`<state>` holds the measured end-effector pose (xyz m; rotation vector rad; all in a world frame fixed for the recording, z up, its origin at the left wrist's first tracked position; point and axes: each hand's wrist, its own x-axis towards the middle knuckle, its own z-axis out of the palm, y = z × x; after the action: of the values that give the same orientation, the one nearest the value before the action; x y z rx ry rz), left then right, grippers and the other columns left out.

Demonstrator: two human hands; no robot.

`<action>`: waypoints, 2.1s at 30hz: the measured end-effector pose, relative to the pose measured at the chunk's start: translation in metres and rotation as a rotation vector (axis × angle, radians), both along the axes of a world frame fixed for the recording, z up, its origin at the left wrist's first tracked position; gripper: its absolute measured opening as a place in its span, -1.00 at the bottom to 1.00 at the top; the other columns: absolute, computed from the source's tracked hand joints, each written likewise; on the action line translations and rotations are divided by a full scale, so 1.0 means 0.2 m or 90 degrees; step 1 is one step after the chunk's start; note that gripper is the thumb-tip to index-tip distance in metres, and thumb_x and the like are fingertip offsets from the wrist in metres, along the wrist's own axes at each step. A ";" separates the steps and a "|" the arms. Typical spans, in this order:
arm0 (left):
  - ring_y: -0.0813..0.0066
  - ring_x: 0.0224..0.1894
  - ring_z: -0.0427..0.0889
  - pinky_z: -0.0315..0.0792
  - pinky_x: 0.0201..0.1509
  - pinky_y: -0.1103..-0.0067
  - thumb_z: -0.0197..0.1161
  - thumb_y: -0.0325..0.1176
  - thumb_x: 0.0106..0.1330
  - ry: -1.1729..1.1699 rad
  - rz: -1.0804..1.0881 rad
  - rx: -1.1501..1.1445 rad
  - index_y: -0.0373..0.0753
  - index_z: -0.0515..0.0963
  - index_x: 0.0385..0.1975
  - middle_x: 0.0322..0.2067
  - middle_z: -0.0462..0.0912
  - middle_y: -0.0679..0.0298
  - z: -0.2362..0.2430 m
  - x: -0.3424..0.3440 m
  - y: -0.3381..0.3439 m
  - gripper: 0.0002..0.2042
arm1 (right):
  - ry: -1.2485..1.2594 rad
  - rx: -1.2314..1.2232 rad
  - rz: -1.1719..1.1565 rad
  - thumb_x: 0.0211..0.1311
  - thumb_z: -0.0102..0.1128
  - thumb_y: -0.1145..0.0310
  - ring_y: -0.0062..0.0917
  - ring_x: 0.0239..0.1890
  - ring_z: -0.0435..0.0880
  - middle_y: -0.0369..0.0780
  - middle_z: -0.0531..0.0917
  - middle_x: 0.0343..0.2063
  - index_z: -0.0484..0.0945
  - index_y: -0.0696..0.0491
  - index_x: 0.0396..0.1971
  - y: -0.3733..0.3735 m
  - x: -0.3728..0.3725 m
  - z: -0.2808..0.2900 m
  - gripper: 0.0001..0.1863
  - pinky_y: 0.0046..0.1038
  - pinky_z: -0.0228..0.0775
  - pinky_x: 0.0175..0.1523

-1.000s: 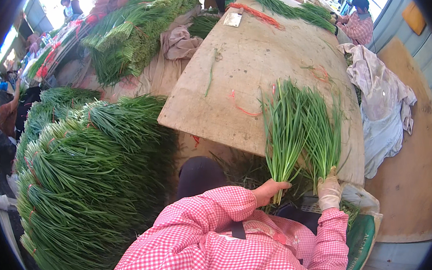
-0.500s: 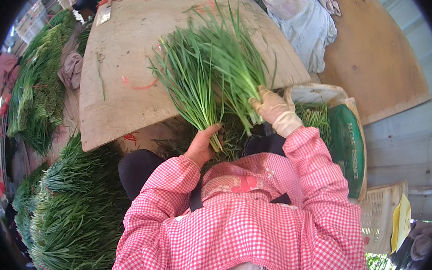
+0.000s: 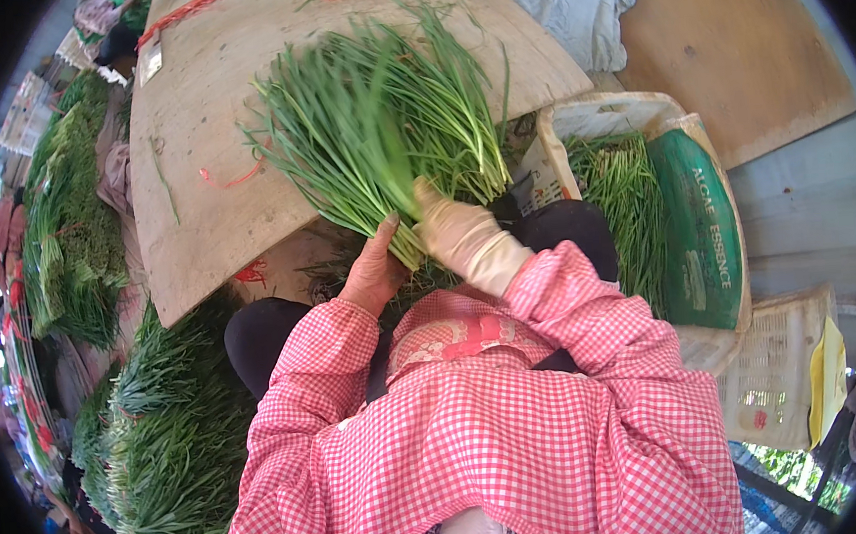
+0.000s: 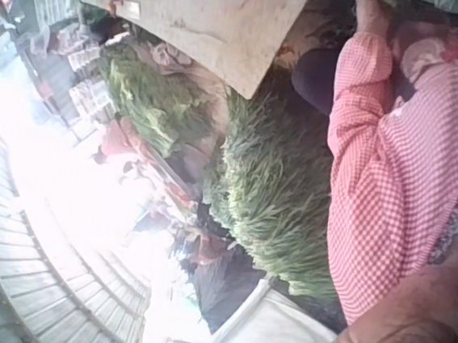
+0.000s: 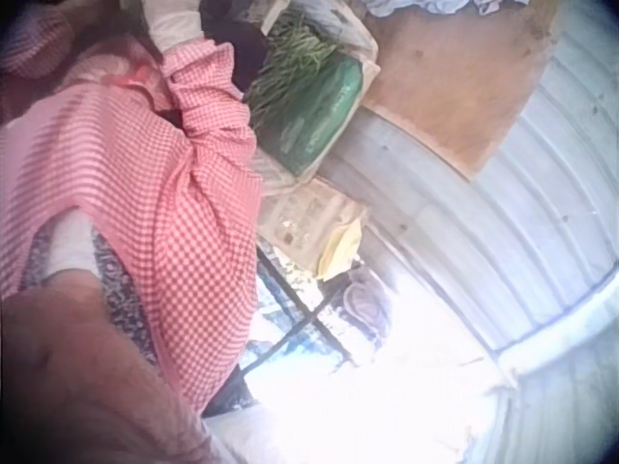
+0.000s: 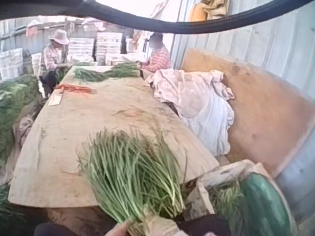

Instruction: The person sorts and cleans bunches of green vegetables by hand on a wooden board, stripping away yellowed leaves and placing the finished bunches into a white crate.

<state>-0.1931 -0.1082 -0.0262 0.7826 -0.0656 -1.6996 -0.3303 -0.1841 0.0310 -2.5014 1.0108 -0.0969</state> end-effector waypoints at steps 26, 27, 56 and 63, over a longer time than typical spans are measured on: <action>0.32 -0.22 0.56 0.49 -0.14 0.41 0.17 -0.27 0.19 0.022 0.043 0.000 -0.27 0.40 -0.11 -0.23 0.55 0.17 0.00 0.00 0.00 -0.68 | -0.287 0.506 -0.179 0.24 -0.02 0.37 -0.74 -0.58 0.35 -0.41 0.46 -0.61 0.45 0.08 -0.35 0.08 -0.04 -0.32 -0.88 -0.70 0.23 -0.47; 0.32 -0.22 0.56 0.49 -0.13 0.41 0.18 -0.27 0.19 0.027 0.029 -0.013 -0.27 0.40 -0.11 -0.23 0.55 0.17 0.03 -0.02 -0.01 -0.68 | -0.328 0.385 -0.161 0.25 -0.05 0.40 -0.72 -0.56 0.37 -0.39 0.47 -0.57 0.44 0.11 -0.33 0.08 -0.07 -0.47 -0.88 -0.67 0.25 -0.43; 0.39 -0.36 0.55 0.52 -0.21 0.38 0.20 -0.30 0.17 -0.080 0.097 0.018 -0.27 0.43 -0.28 -0.40 0.54 0.23 0.01 -0.01 -0.03 -0.79 | 0.284 0.272 0.112 0.18 0.04 0.17 -0.42 -0.22 0.56 -0.21 0.61 -0.26 0.52 0.18 -0.19 0.05 -0.16 -0.72 -0.62 -0.44 0.34 -0.05; 0.40 -0.33 0.54 0.48 -0.08 0.31 0.18 -0.27 0.19 0.004 0.098 -0.013 -0.29 0.43 -0.31 -0.42 0.53 0.23 0.03 0.03 0.00 -0.78 | 0.395 0.146 -0.040 0.18 -0.01 0.17 -0.26 -0.23 0.61 -0.08 0.62 -0.29 0.48 0.19 -0.16 0.07 -0.15 0.02 -0.61 -0.35 0.45 -0.14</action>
<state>-0.1878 -0.1074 -0.0209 0.7477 -0.0182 -1.5537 -0.3596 -0.1705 0.0354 -2.3222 1.2436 0.7735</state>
